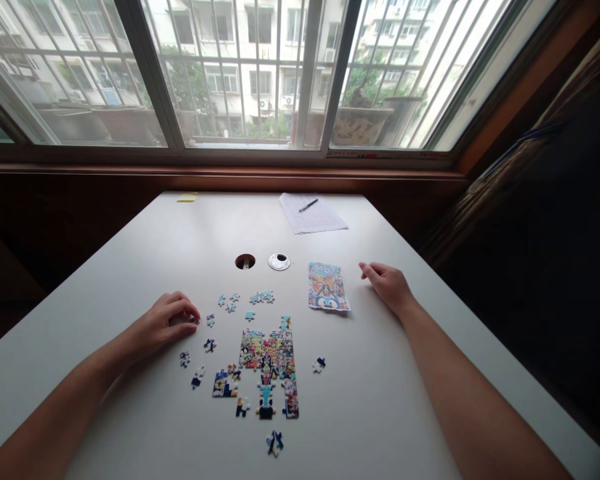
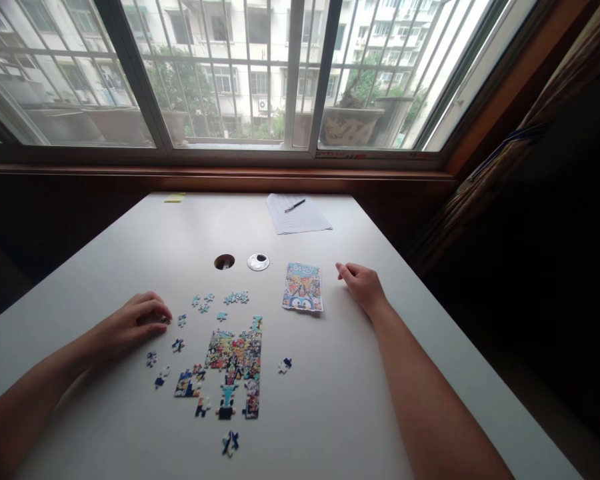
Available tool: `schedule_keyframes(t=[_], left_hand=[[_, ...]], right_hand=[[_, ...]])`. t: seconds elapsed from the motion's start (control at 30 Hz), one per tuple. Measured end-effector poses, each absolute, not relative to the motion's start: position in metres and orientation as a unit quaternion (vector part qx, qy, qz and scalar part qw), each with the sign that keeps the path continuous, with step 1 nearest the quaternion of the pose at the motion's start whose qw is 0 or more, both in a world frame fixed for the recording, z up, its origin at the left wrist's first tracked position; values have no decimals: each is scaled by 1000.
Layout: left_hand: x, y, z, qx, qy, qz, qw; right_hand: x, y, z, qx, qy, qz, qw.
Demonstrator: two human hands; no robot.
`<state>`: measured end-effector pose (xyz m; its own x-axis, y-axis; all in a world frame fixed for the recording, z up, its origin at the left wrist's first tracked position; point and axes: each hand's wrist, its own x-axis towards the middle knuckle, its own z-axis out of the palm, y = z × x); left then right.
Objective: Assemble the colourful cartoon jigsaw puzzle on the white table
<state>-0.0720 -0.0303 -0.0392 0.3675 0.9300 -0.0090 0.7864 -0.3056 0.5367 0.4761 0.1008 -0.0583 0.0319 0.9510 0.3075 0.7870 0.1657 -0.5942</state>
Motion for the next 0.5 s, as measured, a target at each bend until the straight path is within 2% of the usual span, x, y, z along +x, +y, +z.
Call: schedule_keyframes(t=[0.5], left_hand=[[-77,-28,-44,755,573,220,231]], right_hand=[[477,101,-58,-631,-691,115,334]])
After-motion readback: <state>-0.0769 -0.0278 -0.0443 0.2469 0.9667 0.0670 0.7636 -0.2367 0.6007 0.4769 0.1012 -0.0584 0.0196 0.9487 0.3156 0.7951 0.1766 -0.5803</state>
